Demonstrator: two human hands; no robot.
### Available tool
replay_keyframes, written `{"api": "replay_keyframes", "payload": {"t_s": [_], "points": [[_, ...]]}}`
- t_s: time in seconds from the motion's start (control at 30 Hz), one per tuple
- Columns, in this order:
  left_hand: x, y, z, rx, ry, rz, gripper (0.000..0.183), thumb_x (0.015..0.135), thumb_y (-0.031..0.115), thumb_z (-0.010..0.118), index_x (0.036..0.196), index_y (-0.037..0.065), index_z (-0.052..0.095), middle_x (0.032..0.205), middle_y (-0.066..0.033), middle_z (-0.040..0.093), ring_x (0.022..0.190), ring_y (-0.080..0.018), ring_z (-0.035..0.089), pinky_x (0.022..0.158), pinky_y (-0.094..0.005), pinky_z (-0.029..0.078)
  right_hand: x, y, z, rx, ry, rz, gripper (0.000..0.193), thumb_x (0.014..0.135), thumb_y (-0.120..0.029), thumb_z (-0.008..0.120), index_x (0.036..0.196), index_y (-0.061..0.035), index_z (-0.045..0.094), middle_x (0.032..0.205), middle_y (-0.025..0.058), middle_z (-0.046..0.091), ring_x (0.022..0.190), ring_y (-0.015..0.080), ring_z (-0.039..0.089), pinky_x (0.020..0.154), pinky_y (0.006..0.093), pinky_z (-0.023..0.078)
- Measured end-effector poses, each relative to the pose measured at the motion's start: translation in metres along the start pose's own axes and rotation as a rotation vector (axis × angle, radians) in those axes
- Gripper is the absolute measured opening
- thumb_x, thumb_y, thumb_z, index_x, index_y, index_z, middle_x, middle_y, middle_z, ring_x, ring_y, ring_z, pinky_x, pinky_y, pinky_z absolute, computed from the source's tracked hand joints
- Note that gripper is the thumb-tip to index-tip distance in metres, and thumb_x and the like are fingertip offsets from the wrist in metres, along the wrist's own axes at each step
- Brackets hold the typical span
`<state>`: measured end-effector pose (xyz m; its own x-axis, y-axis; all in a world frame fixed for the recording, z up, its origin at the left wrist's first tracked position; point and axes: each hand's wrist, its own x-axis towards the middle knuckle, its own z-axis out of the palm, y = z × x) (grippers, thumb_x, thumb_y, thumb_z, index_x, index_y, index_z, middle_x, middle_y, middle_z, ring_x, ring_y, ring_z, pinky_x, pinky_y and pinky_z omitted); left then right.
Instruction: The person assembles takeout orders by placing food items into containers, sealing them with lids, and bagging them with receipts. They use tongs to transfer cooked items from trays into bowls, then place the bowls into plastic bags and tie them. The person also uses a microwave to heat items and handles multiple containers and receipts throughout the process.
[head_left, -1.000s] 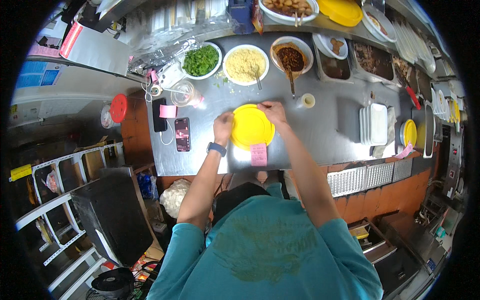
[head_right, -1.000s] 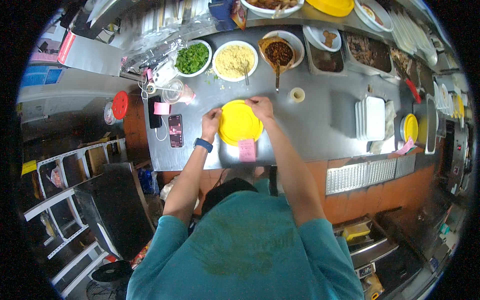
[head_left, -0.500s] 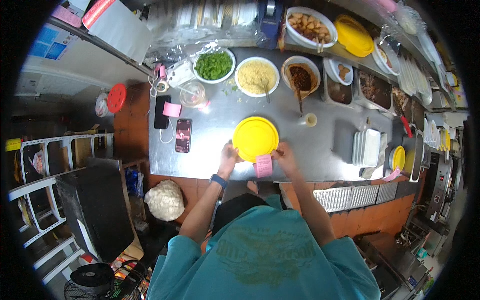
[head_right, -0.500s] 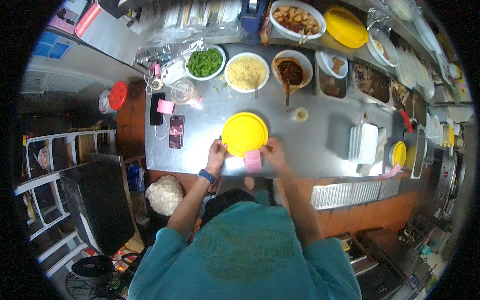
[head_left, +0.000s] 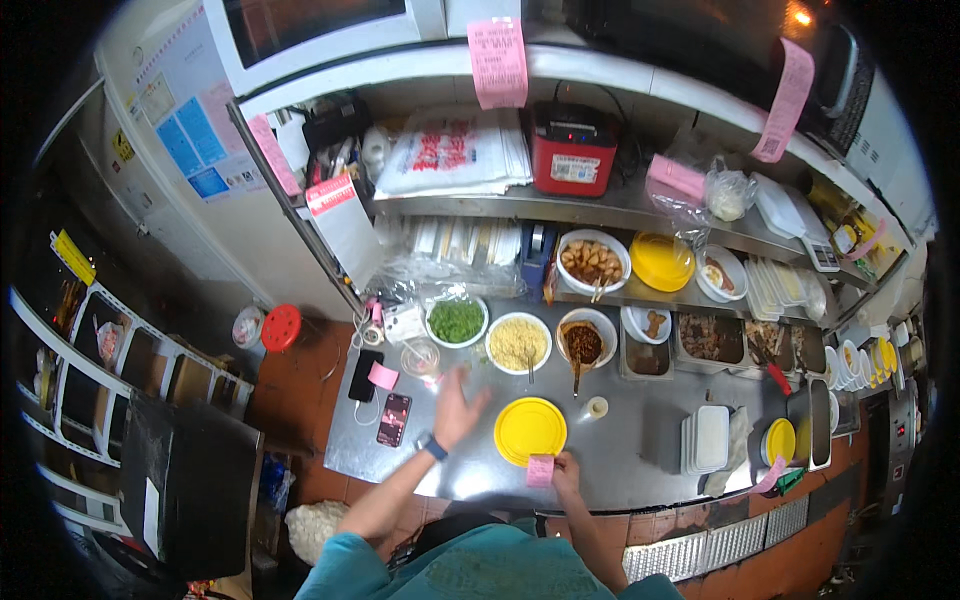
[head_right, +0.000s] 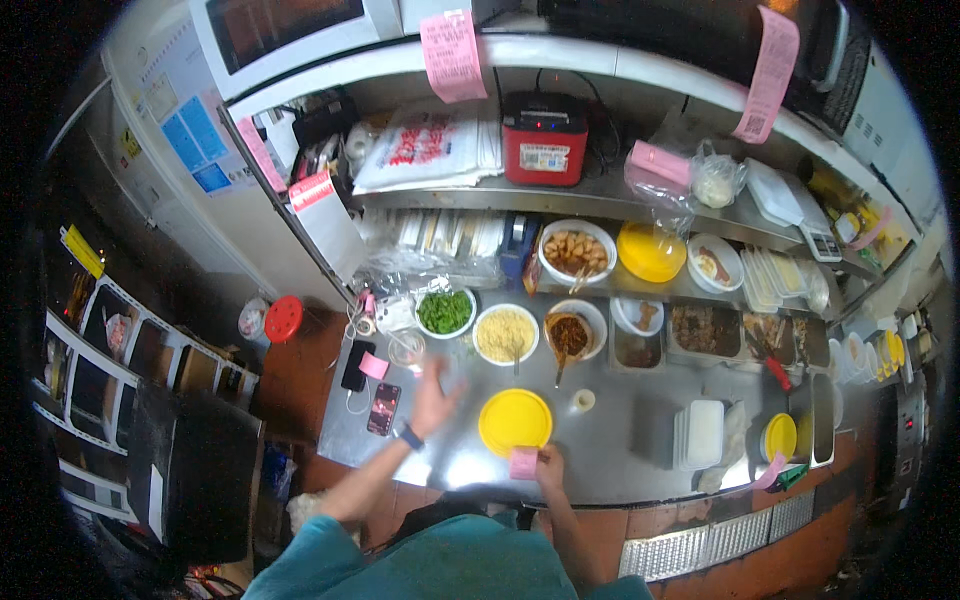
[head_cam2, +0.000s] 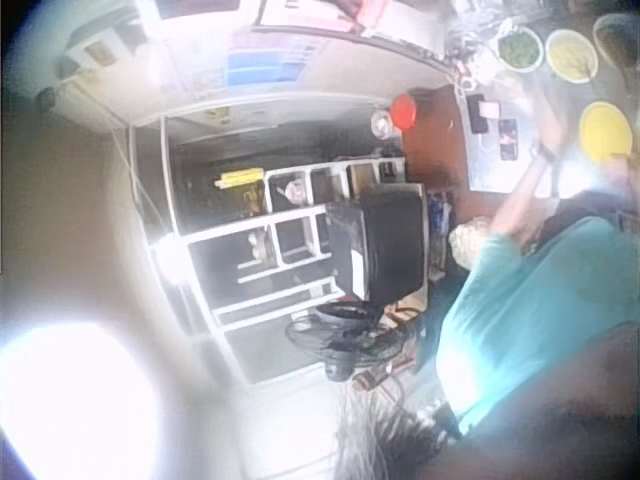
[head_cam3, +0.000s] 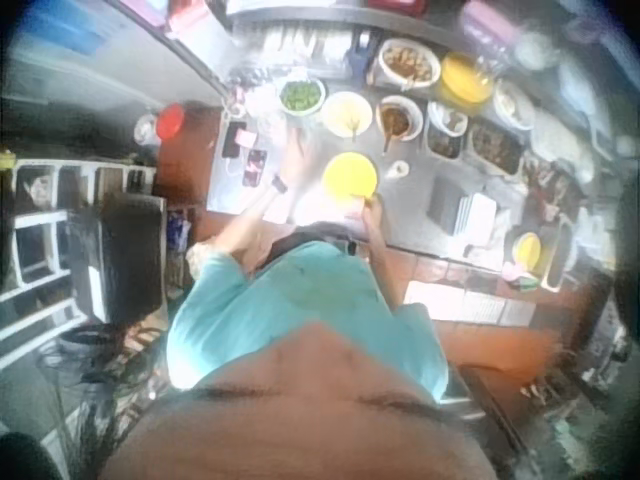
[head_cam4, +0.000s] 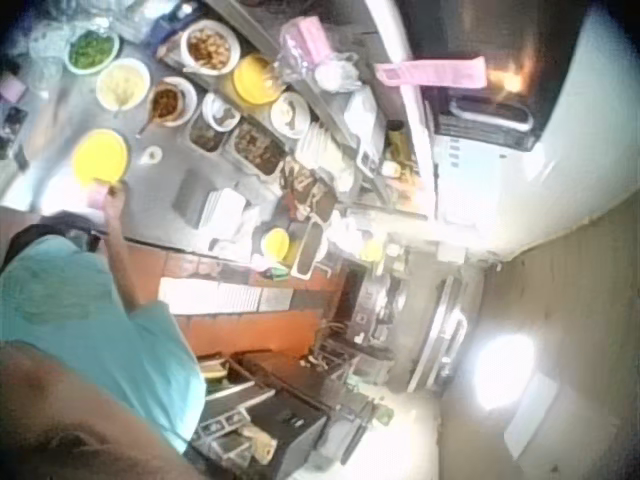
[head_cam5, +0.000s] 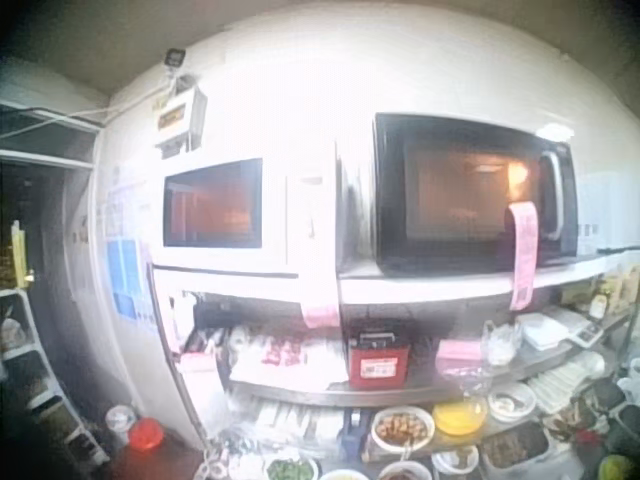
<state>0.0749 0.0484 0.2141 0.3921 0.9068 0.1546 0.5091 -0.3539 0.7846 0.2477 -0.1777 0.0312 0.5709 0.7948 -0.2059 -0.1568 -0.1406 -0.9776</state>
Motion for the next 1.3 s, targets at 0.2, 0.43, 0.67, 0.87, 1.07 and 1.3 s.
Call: {"api": "replay_keyframes", "payload": {"t_s": [0.2, 0.43, 0.67, 0.87, 1.07, 1.3], "points": [[0.267, 0.269, -0.201, 0.045, 0.975, 0.99, 0.039, 0.088, 0.008, 0.061, 0.123, -0.006, 0.052, 0.114, -0.0252, 0.055, 0.109, -0.042, 0.052, 0.1, -0.0485, 0.04, -0.034, -0.102, -0.045, -0.871, 0.316, -0.017, 0.026, 0.087, -0.026, 0.071, 0.091, -0.0005, 0.067, 0.08, 0.0168, 0.071, 0.073, 0.0267, 0.071, 0.065, 0.0387, 0.054], [0.289, 0.403, -0.274, -0.045, 0.62, 0.718, 0.056, 0.084, 0.013, 0.065, 0.135, -0.003, 0.046, 0.133, -0.0322, 0.049, 0.118, -0.0456, 0.055, 0.092, -0.0443, 0.053, 0.005, -0.293, 0.061, -0.848, 0.197, -0.513, 0.016, 0.088, -0.018, 0.069, 0.093, -0.0028, 0.068, 0.075, 0.015, 0.069, 0.068, 0.0298, 0.069, 0.061, 0.0366, 0.052], [0.144, 0.29, -0.387, -0.078, 1.183, 1.009, 0.058, 0.086, 0.017, 0.074, 0.134, -0.004, 0.048, 0.12, -0.0235, 0.06, 0.111, -0.0331, 0.061, 0.098, -0.0401, 0.047, 0.099, -0.57, 0.219, -0.582, 0.141, -1.462, 0.007, 0.088, -0.007, 0.068, 0.09, 0.0, 0.068, 0.084, 0.0133, 0.069, 0.069, 0.0264, 0.065, 0.065, 0.0348, 0.052], [0.096, 0.221, -0.476, -0.022, 1.32, 0.718, 0.061, 0.097, 0.034, 0.062, 0.145, 0.0, 0.043, 0.137, -0.0222, 0.053, 0.123, -0.0322, 0.055, 0.106, -0.041, 0.041, 0.194, -0.753, 0.357, -0.984, 0.266, -1.806, 0.016, 0.086, -0.007, 0.064, 0.101, -0.0029, 0.066, 0.099, 0.0123, 0.065, 0.102, 0.0302, 0.062, 0.086, 0.0424, 0.054], [0.105, 0.192, -0.458, 0.304, 1.689, 1.089, 0.038, 0.092, 0.013, 0.058, 0.127, 0.0, 0.055, 0.132, -0.0212, 0.055, 0.125, -0.0331, 0.052, 0.108, -0.0434, 0.039, 0.247, -0.785, 0.394, -1.405, 0.297, -1.696, 0.022, 0.081, -0.006, 0.065, 0.103, -0.0028, 0.066, 0.106, 0.0149, 0.066, 0.107, 0.0303, 0.062, 0.094, 0.0416, 0.052], [0.238, 0.247, -0.353, -0.851, 0.336, 0.506, 0.051, 0.092, 0.017, 0.07, 0.133, -0.001, 0.045, 0.122, -0.0147, 0.058, 0.108, -0.0214, 0.062, 0.093, -0.0331, 0.052, 0.233, -0.789, 0.377, -1.364, 0.308, -1.895, 0.02, 0.074, -0.009, 0.067, 0.092, -0.0015, 0.069, 0.1, 0.014, 0.065, 0.104, 0.0302, 0.06, 0.09, 0.0408, 0.054]]}}
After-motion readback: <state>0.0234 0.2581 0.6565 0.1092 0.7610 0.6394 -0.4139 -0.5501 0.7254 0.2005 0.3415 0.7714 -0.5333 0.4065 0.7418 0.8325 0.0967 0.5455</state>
